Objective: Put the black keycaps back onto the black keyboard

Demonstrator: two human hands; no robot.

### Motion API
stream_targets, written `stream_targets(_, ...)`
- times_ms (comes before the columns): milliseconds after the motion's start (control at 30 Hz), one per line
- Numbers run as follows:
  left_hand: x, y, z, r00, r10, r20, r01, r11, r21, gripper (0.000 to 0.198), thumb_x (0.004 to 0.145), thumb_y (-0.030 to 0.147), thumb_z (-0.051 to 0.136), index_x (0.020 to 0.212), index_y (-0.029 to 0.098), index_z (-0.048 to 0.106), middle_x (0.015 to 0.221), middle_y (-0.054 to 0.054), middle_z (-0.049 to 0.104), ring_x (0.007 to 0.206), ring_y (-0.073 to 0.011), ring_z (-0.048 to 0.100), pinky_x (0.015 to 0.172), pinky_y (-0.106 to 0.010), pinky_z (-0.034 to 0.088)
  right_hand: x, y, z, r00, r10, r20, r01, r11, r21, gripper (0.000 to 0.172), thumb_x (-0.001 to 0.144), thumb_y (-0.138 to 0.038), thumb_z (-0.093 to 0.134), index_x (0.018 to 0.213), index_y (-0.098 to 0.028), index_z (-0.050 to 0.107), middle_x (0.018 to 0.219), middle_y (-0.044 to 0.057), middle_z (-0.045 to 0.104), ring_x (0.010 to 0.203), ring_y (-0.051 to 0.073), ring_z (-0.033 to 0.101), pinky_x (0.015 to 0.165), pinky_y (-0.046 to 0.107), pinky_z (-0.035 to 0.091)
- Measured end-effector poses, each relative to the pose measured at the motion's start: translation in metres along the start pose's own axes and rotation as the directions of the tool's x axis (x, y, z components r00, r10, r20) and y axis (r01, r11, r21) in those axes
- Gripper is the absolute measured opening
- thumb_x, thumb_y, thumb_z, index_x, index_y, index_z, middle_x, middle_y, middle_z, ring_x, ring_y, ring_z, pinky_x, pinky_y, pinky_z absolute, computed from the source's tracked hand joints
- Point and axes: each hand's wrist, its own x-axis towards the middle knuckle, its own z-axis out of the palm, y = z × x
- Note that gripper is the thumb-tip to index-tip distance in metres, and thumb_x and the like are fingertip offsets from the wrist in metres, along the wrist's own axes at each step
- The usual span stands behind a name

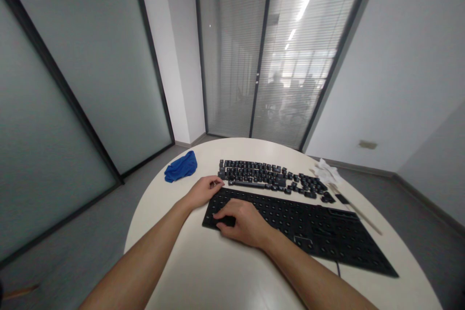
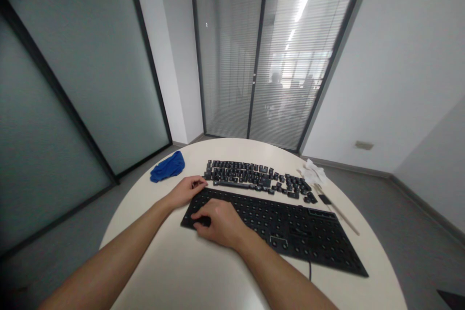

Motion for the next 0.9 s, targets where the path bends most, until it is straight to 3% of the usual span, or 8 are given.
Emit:
stream_targets(433,0.0,0.0,0.001,1.0,0.012,-0.013,-0.012,1.0,0.003,0.028,0.09,0.042,0.057,0.09,0.018,0.071,0.083,-0.003,0.071,0.075,-0.0192,0.062,0.069,-0.028,0.046,0.0,-0.002,-0.002,0.979,-0.183,0.088,0.198,0.961,-0.196,0.019,0.081,-0.018,0.065,0.098,-0.022,0.073,0.092,0.002,0.074,0.087,0.018,0.063,0.082,0.028,0.048)
stream_targets(900,-0.001,0.004,0.0,1.0,0.002,-0.018,-0.002,1.0,0.022,0.028,0.089,0.041,0.056,0.089,0.018,0.072,0.082,-0.003,0.071,0.073,-0.0189,0.061,0.067,-0.028,0.045,0.004,-0.011,-0.014,0.968,-0.183,0.173,0.224,0.94,-0.256,0.02,0.087,-0.02,0.062,0.1,-0.024,0.076,0.091,0.004,0.074,0.086,0.019,0.063,0.081,0.029,0.048)
